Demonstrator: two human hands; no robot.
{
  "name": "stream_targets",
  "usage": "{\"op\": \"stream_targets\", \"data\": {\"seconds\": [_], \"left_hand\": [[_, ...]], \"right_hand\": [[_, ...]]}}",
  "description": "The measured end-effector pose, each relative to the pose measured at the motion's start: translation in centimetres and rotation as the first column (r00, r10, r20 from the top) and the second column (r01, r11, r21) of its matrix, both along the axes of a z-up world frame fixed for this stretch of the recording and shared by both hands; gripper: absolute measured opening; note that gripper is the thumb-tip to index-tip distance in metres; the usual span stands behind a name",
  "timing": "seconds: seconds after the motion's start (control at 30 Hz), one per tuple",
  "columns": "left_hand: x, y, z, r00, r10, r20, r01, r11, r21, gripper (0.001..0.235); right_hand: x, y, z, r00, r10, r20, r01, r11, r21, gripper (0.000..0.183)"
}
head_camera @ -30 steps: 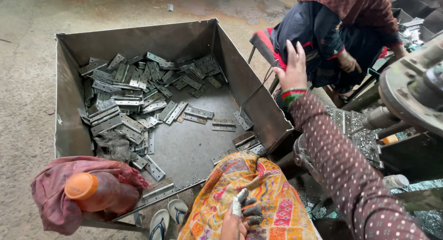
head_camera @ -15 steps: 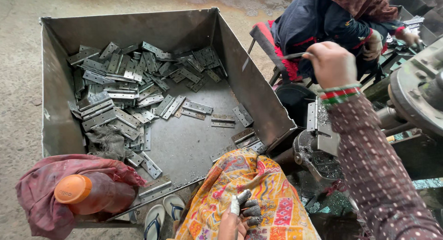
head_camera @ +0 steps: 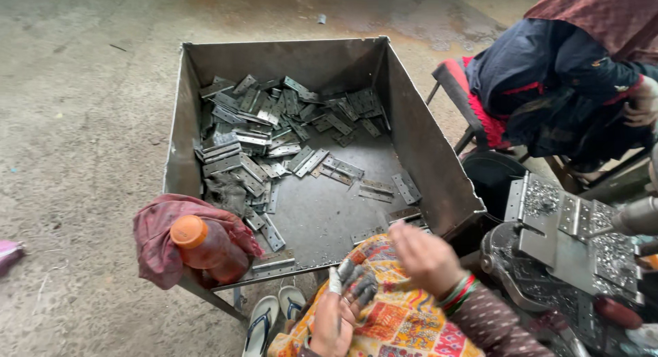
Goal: The person places metal hinge components into an industrial press one at a time, uses a foot pedal or similar control to operate the machine, and then retrieves the processed parts and places them into a large metal bin.
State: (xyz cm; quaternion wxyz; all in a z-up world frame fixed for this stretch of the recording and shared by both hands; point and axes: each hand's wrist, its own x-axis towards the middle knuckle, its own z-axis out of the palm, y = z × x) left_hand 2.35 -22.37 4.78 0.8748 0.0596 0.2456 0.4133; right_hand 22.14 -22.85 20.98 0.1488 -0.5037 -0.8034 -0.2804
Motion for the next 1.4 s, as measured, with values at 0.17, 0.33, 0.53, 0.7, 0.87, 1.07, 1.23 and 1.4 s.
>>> {"op": "stream_targets", "data": {"seconds": [0.17,0.33,0.53,0.7,0.87,1.07,1.23,1.4], "left_hand": [[-2.6,2.8,-4.5,0.991,-0.044,-0.128,0.045,0.999,0.006,0.038],[-3.9,3.0,-12.1,0.872,-0.148,-0.466,0.218,0.971,0.098,0.041],[-6.2,3.2,-16.8,0.008,0.321,-0.947,0.65,0.718,0.249,0.062],[-5.1,3.9,-11.8,-0.147,0.456,-0.878,0.704,0.672,0.231,0.043],[-2.2,11.7,-7.1,-0.069,0.549,-0.833,0.657,0.654,0.377,0.047],[2.4,33.1,-6.1,-0.274,0.592,-0.758,0.597,0.723,0.348,0.029],[4.4,47.9,-7.4,-0.541,0.572,-0.616,0.591,0.78,0.206,0.023],[5.2,52.1,-11.2,-0.67,0.477,-0.569,0.535,0.842,0.076,0.026]], "right_hand": [[-5.9,-2.5,-8.2,0.987,0.158,-0.02,-0.159,0.973,-0.169,0.038],[-7.2,-4.1,-10.8,0.955,0.225,-0.194,-0.287,0.866,-0.409,0.037],[0.0,-0.9,-6.6,0.94,-0.013,-0.34,-0.136,0.901,-0.412,0.041],[9.9,4.5,-3.4,0.887,-0.443,-0.13,0.421,0.892,-0.167,0.054],[20.6,6.9,-8.8,0.563,-0.823,-0.083,0.763,0.555,-0.33,0.068],[26.2,6.3,-14.8,0.517,-0.796,-0.314,0.602,0.599,-0.528,0.047],[24.9,6.3,-13.5,0.458,-0.808,-0.37,0.566,0.586,-0.579,0.037],[24.2,6.3,-12.9,0.447,-0.806,-0.388,0.558,0.59,-0.584,0.039]]}}
